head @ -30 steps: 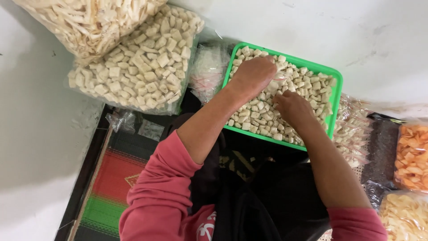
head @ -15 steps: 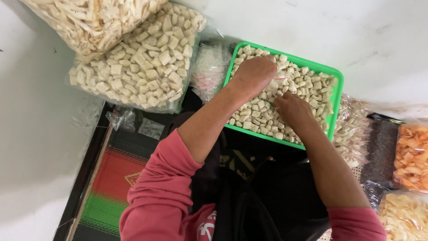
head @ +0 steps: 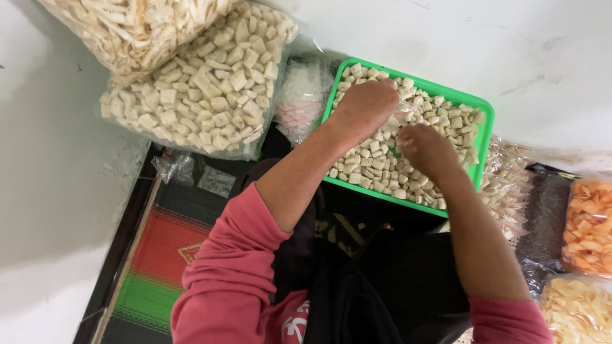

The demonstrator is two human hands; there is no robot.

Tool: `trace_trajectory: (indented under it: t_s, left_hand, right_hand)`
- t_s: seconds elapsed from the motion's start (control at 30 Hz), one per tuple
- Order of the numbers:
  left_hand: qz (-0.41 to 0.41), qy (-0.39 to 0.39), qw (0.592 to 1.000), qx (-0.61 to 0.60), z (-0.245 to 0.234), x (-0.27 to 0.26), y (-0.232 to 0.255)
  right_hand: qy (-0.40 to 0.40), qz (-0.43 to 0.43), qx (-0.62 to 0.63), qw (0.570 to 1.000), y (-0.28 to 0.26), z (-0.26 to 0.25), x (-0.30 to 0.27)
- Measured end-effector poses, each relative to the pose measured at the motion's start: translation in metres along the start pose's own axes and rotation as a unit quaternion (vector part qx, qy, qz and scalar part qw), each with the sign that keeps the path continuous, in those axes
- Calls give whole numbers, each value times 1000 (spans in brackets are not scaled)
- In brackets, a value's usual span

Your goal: Manually packaging small snacks into clear plastic bags from a tray while sitting on the floor

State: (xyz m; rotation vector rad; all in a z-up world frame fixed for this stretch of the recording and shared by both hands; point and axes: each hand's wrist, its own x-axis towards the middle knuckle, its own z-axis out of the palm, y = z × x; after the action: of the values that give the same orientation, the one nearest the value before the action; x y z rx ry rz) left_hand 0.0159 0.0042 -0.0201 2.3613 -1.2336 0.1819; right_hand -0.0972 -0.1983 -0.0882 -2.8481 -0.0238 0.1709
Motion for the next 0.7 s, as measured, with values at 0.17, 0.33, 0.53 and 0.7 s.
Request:
trace_trajectory:
  t_s: [0.17, 0.33, 0.53, 0.7]
  left_hand:
    - [-10, 3, 1000, -19, 5, 0, 4]
    - [6, 3, 1000, 1, 2, 0, 14]
    - [4, -14, 999, -50, 2, 0, 19]
    - [22, -35, 997, -71, 16, 7, 10]
  right_hand:
    - [217, -65, 135, 965, -5, -50, -3]
    - [318, -152, 167, 921, -23, -68, -6]
    - [317, -161, 130, 926, -40, -74, -10]
    - [306, -176, 103, 930, -45, -79, -12]
